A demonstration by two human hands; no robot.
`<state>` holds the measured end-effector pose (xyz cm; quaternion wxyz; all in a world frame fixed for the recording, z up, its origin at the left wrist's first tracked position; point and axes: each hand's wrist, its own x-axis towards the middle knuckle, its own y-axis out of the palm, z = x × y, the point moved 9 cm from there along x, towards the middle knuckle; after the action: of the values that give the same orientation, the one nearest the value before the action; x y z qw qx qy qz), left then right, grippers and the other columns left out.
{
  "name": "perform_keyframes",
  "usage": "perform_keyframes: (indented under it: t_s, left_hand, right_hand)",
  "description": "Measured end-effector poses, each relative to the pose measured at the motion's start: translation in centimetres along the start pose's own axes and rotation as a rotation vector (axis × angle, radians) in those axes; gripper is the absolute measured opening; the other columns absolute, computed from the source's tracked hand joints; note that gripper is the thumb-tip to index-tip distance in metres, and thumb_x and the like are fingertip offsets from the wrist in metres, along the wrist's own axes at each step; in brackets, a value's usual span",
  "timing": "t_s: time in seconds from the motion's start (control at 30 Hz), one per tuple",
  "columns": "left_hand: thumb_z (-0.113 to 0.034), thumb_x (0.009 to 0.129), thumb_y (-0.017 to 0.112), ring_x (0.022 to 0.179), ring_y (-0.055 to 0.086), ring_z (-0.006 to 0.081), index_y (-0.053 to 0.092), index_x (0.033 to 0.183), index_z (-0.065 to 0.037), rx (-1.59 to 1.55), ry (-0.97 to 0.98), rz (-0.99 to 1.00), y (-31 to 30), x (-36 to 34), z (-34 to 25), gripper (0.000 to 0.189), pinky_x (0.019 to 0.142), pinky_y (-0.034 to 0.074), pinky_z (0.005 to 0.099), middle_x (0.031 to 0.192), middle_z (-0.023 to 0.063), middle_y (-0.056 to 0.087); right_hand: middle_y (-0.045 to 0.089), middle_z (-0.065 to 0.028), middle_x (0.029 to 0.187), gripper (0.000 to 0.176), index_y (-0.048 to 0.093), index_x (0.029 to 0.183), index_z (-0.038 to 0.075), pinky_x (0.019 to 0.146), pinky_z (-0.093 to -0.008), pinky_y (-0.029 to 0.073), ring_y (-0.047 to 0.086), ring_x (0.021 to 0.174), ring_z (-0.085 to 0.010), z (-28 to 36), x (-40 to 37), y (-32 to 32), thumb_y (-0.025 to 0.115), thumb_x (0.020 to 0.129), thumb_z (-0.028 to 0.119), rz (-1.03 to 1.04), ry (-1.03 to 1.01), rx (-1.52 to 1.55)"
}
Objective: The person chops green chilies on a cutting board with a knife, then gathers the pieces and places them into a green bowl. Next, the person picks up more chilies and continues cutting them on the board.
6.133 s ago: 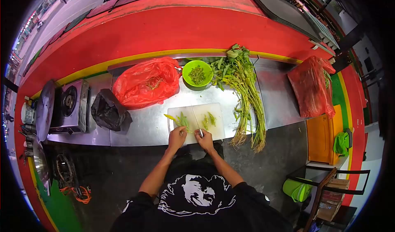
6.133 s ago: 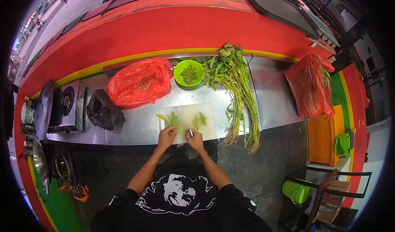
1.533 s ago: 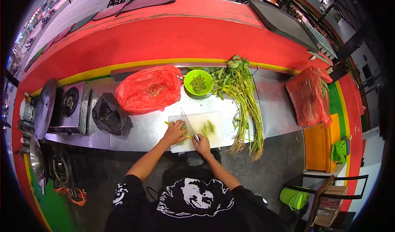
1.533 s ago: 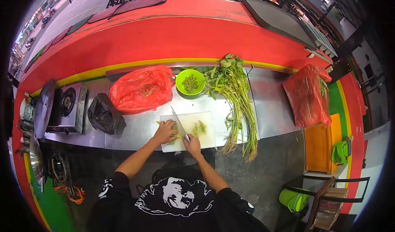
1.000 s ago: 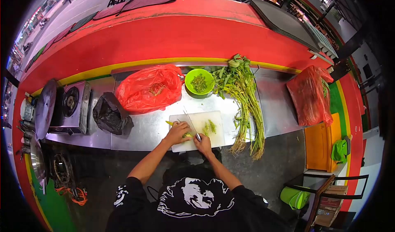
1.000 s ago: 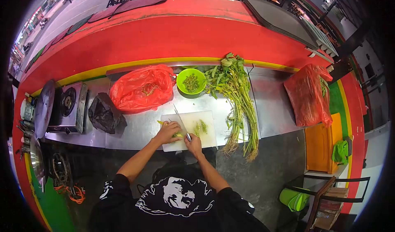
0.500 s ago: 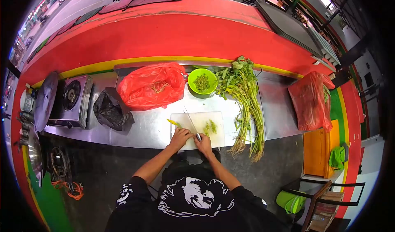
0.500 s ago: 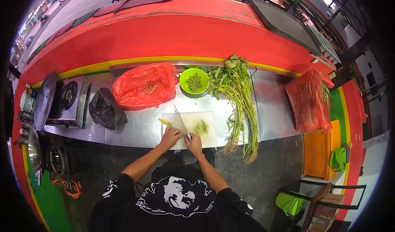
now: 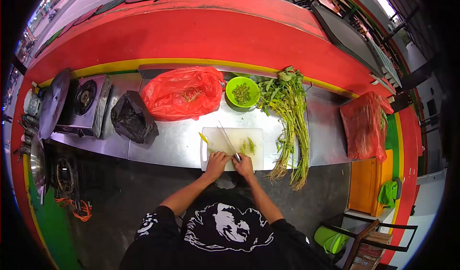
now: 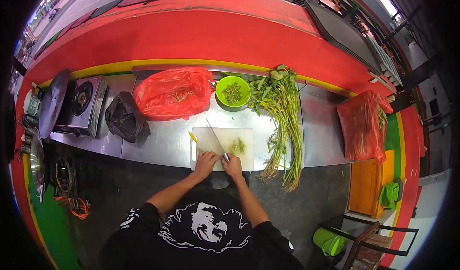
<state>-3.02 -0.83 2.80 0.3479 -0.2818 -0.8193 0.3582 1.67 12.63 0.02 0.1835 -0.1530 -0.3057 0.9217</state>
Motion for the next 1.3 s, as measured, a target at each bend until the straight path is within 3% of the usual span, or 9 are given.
perform_keyframes:
  t_s: [0.23,0.3,0.4,0.7,0.9,1.07,1.17,1.27,1.3]
  left_hand:
    - [-0.009,0.083,0.063,0.102,0.061,0.0257,0.072,0.107,-0.007,0.076,-0.026,-0.04,-0.1,-0.9,-0.4,0.026,0.094,0.042,0.044,0.103,0.0085,0.064]
    - [-0.009,0.083,0.063,0.103,0.061,0.0262,0.073,0.103,-0.006,0.099,-0.006,-0.045,0.3,-1.4,0.0,0.023,0.095,0.043,0.0446,0.104,0.0096,0.065]
    - [-0.009,0.083,0.064,0.106,0.061,0.0276,0.075,0.098,-0.004,0.103,0.012,-0.05,0.5,-2.1,0.0,0.019,0.095,0.043,0.0457,0.106,0.0114,0.067]
    - [-0.017,0.089,0.066,0.119,0.06,0.0309,0.075,0.107,-0.002,0.093,0.003,0.109,2.5,-4.2,1.3,0.025,0.105,0.041,0.0516,0.116,0.0143,0.069]
    - [-0.02,0.09,0.066,0.123,0.057,0.0375,0.073,0.111,0.002,0.115,0.003,-0.082,1.3,-3.8,0.8,0.031,0.109,0.037,0.0586,0.119,0.0189,0.067]
    - [-0.017,0.089,0.065,0.122,0.058,0.0332,0.074,0.114,-0.005,0.036,-0.036,0.021,1.9,-3.9,1.2,0.029,0.104,0.041,0.0535,0.119,0.0142,0.067]
    - [-0.015,0.087,0.064,0.118,0.059,0.0277,0.075,0.114,-0.011,0.039,-0.008,0.007,0.4,-3.5,0.3,0.029,0.097,0.042,0.0484,0.116,0.0096,0.068]
    - [-0.014,0.085,0.062,0.11,0.06,0.0232,0.076,0.111,-0.015,0.079,-0.019,0.025,-0.1,-3.0,0.2,0.03,0.093,0.042,0.0448,0.11,0.0055,0.067]
    - [-0.014,0.084,0.062,0.107,0.061,0.0218,0.076,0.11,-0.015,0.087,-0.052,0.036,-0.1,-2.7,0.6,0.029,0.092,0.041,0.0439,0.107,0.0042,0.066]
  right_hand:
    - [0.074,-0.016,0.078,0.028,0.074,0.102,-0.001,0.068,-0.0369,0.055,0.072,0.069,-0.0227,3.3,2.2,0.4,0.072,0.091,0.024,-0.046,-0.063,0.073]
    - [0.073,-0.0178,0.077,0.03,0.075,0.104,0.001,0.067,-0.038,0.056,0.072,0.069,-0.027,5.4,3.3,1.2,0.073,0.089,0.026,0.004,-0.05,0.062]
    - [0.072,-0.0244,0.083,0.032,0.074,0.094,0.003,0.074,-0.0521,0.056,0.071,0.081,-0.0438,8.3,4.9,4.1,0.072,0.087,0.034,0.135,-0.146,-0.092]
    - [0.072,-0.0255,0.085,0.032,0.072,0.095,0.004,0.076,-0.0537,0.057,0.071,0.08,-0.044,11.4,5.6,7.7,0.07,0.087,0.035,0.277,-0.158,-0.327]
    - [0.072,-0.0251,0.086,0.032,0.072,0.097,0.003,0.077,-0.054,0.058,0.071,0.081,-0.0443,10.2,6.0,9.1,0.066,0.09,0.035,0.266,-0.146,-0.373]
    - [0.071,-0.0262,0.084,0.034,0.072,0.098,0.003,0.079,-0.0548,0.057,0.071,0.084,-0.0446,9.3,6.4,8.9,0.063,0.092,0.035,0.231,-0.108,-0.34]
    - [0.07,-0.0242,0.077,0.032,0.072,0.096,0.001,0.072,-0.0504,0.056,0.072,0.077,-0.0385,8.7,7.3,7.1,0.064,0.093,0.032,0.135,-0.146,-0.169]
    - [0.061,-0.0011,0.065,0.021,0.073,0.093,0.0,0.054,-0.0293,0.042,0.048,0.056,-0.0071,7.4,8.6,4.6,0.07,0.094,0.021,0.042,-0.204,0.299]
    - [0.061,-0.0011,0.065,0.021,0.073,0.093,0.0,0.054,-0.0293,0.042,0.048,0.056,-0.0071,7.3,8.6,3.3,0.07,0.094,0.021,0.037,-0.2,0.298]
